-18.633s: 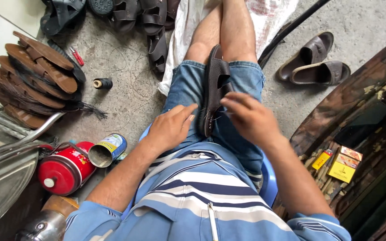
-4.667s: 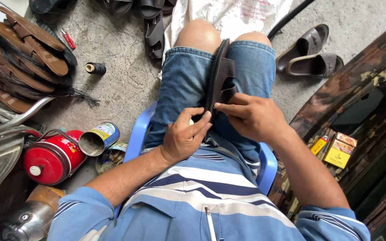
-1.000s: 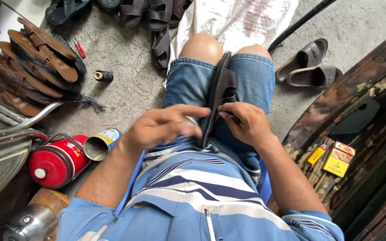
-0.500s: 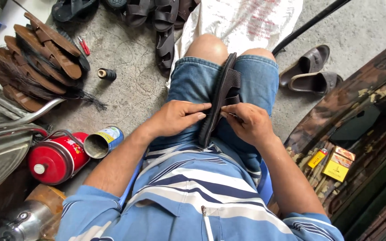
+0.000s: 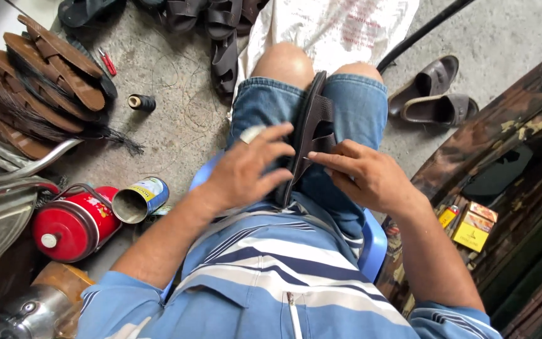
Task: Hand-stitching a leather sandal using a needle and thread.
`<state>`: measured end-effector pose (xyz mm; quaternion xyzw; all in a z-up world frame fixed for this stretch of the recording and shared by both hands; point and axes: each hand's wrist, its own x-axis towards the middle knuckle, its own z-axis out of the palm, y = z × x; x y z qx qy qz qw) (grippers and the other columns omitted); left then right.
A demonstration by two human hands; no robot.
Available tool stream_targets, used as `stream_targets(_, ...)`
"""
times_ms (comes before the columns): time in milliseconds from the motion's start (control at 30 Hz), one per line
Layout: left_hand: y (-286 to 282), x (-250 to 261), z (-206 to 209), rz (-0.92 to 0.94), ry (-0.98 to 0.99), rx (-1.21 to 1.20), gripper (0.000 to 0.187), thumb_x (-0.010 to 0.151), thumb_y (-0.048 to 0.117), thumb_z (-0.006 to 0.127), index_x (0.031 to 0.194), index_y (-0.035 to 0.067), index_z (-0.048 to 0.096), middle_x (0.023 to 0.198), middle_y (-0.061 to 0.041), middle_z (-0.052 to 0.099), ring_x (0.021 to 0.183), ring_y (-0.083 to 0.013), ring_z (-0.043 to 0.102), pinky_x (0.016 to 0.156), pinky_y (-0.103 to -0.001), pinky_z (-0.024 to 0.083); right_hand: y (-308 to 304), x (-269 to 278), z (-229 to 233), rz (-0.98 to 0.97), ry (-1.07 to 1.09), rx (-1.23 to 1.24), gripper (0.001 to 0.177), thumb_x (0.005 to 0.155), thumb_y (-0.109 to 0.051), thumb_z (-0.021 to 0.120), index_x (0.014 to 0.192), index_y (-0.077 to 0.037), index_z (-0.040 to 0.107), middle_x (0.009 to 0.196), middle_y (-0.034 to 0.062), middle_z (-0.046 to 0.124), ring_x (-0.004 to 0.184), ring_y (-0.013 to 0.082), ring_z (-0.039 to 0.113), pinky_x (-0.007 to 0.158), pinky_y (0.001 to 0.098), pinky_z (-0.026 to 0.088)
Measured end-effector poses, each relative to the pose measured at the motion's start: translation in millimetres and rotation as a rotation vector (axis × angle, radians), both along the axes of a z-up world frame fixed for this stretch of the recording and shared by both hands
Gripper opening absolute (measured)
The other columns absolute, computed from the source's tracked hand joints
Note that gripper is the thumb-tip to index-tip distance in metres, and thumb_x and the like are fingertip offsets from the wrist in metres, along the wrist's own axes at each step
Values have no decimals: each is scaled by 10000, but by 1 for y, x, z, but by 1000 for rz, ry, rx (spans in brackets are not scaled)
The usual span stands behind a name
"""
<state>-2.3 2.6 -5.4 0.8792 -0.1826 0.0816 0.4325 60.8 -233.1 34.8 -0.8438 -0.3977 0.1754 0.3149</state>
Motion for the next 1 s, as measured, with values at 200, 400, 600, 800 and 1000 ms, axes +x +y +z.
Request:
stream_targets(200,-21,-23,4,129,479,-71,373,776,336,691,1105,251,536,1082,25,550,598,-210,639,539,-328,526,4,3,-4,3,7,-9,317,788,-165,583,1098,-201,644,872,52,576,611,308,583,467,402,474)
stream_targets(400,-25,-31,-2,264,444,-147,288,766,299,715,1039,281,621,986,76,603,555,-133,623,504,-235,508,8,5,-5,7,61,-33,372,754,-118,576,1097,-238,656,832,49,584,632,297,601,486,384,491)
stream_targets(600,-29,-32,0,295,386,-190,270,771,248,713,1032,253,643,972,46,627,575,-180,637,499,-258,511,7,4,-10,10,41,-30,425,743,-112,573,1138,-257,634,844,45,572,647,286,603,500,374,499)
stream_targets(800,-37,-38,-11,328,328,-176,256,774,245,709,1027,251,667,946,36,640,566,-196,639,469,-263,513,8,1,-6,13,-9,-80,450,731,-99,592,1144,-269,637,822,39,570,657,268,613,506,357,512)
stream_targets(1000,-49,-45,-24,301,94,-80,272,808,195,660,1079,212,653,1003,-15,622,738,-244,662,548,-326,552,12,-17,3,-57,-309,-314,405,682,-218,609,1074,-313,649,810,-16,534,644,202,589,484,315,525)
